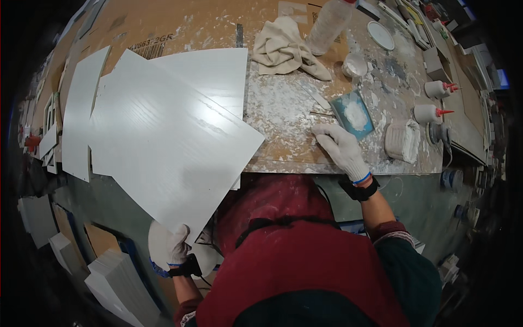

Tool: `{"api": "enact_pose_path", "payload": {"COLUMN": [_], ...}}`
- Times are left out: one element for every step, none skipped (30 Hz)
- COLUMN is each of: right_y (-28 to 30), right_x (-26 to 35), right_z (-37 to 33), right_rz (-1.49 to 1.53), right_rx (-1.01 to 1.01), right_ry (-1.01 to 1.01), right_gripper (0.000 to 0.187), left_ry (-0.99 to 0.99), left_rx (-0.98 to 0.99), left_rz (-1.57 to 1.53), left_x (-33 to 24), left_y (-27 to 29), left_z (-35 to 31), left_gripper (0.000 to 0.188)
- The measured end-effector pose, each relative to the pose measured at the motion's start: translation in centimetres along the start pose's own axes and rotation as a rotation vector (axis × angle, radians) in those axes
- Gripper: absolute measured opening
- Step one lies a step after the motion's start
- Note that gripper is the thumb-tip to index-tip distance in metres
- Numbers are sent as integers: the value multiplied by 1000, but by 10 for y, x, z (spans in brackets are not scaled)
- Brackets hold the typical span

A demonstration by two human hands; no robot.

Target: The recorder is scraping and cleaning the edges of white furniture panels in a workshop.

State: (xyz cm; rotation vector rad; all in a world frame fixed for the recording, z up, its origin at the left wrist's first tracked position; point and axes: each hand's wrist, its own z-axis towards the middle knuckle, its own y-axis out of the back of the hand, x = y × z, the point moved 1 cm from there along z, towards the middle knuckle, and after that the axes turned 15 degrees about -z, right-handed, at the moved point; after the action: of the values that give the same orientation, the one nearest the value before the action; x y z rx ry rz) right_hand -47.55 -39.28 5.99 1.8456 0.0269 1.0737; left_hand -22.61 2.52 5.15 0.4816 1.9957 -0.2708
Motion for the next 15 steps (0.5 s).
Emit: {"api": "enact_pose_path", "payload": {"right_y": [0,1,1,1,2,2,4,6,8,11,15,18,20,23,25], "right_x": [-2,-4,-5,-6,-6,-5,-3,-1,2,5,8,11,14,16,18], "right_z": [0,0,2,3,6,10,16,24,33,41,48,55,59,63,64], "right_rz": [-12,-25,-29,-43,-48,-64,-95,-138,-180,-208,-235,-263,-262,-261,-239], "right_rx": [5,18,20,7,-16,-20,-93,-147,-197,-195,-188,-182,-113,-44,14], "right_ry": [15,30,58,54,63,41,93,113,103,154,176,197,210,224,265], "right_gripper": [26,26,26,27,28,29,31,32,34,34,34,34,34,33,32], "left_ry": [-41,-82,-118,-155,-200,-119,-47,99,129,231,330,275,217,146,90], "left_rx": [-4,-9,6,19,19,2,-26,-101,-84,-110,-158,-131,-129,-93,-152], "left_rz": [38,75,68,62,44,-36,-128,-216,-151,-85,-23,73,167,174,333], "left_x": [3,7,11,15,18,22,25,26,25,21,17,10,3,-3,-10], "left_y": [1,2,4,6,9,10,12,13,13,13,11,7,0,-7,-14], "left_z": [-2,-3,-4,-3,-3,-4,-4,-6,-10,-12,-16,-19,-24,-27,-31], "left_gripper": [48,48,47,47,47,48,50,52,55,58,59,61,61,60,59]}}
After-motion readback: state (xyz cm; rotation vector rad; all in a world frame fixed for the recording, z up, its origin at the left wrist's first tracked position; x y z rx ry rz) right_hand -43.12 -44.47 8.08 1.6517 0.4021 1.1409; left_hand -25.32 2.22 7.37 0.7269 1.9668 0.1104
